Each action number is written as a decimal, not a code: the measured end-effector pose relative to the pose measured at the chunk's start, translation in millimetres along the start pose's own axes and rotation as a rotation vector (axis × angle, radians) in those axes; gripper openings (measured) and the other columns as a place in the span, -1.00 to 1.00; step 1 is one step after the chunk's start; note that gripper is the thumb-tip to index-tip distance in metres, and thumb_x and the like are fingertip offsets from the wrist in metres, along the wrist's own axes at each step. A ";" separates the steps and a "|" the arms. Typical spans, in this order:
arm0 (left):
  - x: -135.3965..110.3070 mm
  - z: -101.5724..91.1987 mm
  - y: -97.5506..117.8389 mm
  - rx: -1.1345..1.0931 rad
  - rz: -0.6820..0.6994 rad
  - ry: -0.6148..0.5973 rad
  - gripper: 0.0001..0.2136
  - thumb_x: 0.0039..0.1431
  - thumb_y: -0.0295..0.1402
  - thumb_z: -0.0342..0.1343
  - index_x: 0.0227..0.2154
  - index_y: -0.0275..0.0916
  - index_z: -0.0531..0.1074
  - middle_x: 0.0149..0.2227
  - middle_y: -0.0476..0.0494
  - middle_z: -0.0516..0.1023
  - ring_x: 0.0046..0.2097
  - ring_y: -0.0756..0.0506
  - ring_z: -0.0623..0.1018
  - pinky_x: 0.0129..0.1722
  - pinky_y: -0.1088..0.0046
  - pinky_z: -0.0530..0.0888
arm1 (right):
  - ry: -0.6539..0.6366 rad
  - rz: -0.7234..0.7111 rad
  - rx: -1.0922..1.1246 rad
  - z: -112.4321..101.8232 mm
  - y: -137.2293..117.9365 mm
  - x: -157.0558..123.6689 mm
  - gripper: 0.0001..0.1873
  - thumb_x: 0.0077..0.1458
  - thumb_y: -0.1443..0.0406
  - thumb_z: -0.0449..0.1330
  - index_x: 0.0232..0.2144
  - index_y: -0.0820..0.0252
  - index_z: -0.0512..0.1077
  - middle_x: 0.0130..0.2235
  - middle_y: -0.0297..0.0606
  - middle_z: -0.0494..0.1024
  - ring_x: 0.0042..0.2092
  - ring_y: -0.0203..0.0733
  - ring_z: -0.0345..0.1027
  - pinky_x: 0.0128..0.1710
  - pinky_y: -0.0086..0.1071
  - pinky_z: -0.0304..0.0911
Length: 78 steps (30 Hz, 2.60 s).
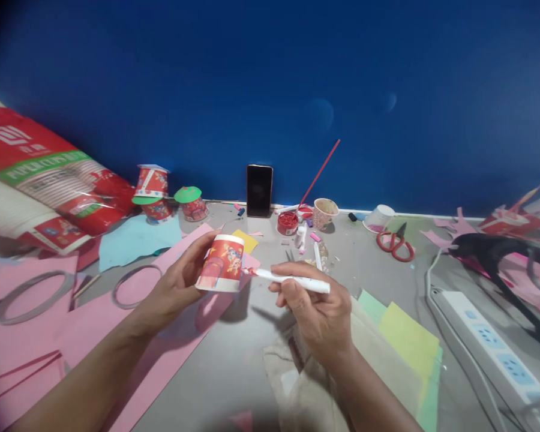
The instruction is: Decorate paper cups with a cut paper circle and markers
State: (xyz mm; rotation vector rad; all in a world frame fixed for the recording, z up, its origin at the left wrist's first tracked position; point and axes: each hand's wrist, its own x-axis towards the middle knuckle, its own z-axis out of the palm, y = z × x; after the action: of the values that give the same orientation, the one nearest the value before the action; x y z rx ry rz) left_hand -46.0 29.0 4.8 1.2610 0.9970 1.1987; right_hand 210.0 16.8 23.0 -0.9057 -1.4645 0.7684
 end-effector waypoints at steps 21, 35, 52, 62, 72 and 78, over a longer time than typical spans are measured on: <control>-2.9 7.9 0.4 -0.059 -0.018 -0.118 -0.25 0.21 -0.27 0.39 0.41 -0.02 0.24 0.46 -0.28 0.31 0.42 -0.45 0.39 0.35 -0.02 0.42 | -0.051 -0.191 -0.213 1.0 -2.7 -5.3 -0.91 0.35 0.24 0.30 -0.21 0.07 0.62 -0.34 -0.30 0.69 -0.44 -0.23 0.56 -0.43 -0.38 0.46; -2.5 4.9 -2.7 -0.049 0.034 -0.180 -0.32 0.29 -0.27 0.35 0.40 0.00 0.24 0.47 -0.26 0.29 0.44 -0.43 0.34 0.36 0.02 0.37 | -0.066 -0.220 -0.195 3.8 -7.3 -1.2 -0.93 0.31 0.33 0.30 -0.22 0.06 0.61 -0.36 -0.37 0.69 -0.44 -0.28 0.55 -0.46 -0.46 0.39; -3.4 5.9 -2.8 -0.066 0.040 -0.168 -0.33 0.27 -0.20 0.39 0.38 0.08 0.29 0.37 -0.21 0.42 0.31 -0.36 0.51 0.27 0.12 0.48 | -0.146 -0.248 -0.159 3.6 -19.2 2.1 -0.88 0.26 0.40 0.28 -0.28 0.11 0.60 -0.41 -0.40 0.67 -0.46 -0.33 0.54 -0.46 -0.52 0.37; -2.3 7.2 0.6 -0.049 0.038 -0.183 -0.34 0.27 -0.30 0.36 0.38 0.05 0.27 0.41 -0.23 0.36 0.34 -0.38 0.47 0.27 0.10 0.47 | -0.075 -0.218 -0.154 3.7 -11.9 0.1 -0.90 0.27 0.38 0.31 -0.23 0.08 0.61 -0.36 -0.39 0.69 -0.44 -0.32 0.55 -0.45 -0.50 0.38; -2.4 6.4 -1.4 -0.041 0.033 -0.154 -0.29 0.23 -0.30 0.39 0.39 -0.02 0.25 0.41 -0.29 0.36 0.33 -0.38 0.47 0.25 0.08 0.49 | -0.151 -0.232 -0.152 2.7 -21.0 3.2 -0.87 0.25 0.41 0.28 -0.32 0.11 0.60 -0.42 -0.39 0.68 -0.49 -0.33 0.53 -0.49 -0.51 0.37; -2.4 7.5 0.2 -0.056 0.042 -0.168 -0.32 0.24 -0.31 0.39 0.38 0.02 0.27 0.38 -0.26 0.39 0.27 -0.35 0.54 0.20 0.16 0.55 | -0.095 -0.191 -0.160 1.5 -17.0 0.6 -0.91 0.25 0.38 0.31 -0.28 0.11 0.62 -0.39 -0.35 0.69 -0.49 -0.28 0.54 -0.50 -0.45 0.38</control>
State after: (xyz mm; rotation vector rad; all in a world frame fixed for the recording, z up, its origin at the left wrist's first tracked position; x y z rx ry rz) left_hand -38.9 25.5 5.4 1.3207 0.8127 1.1247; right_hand 206.7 9.3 37.9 -0.8433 -1.6883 0.5654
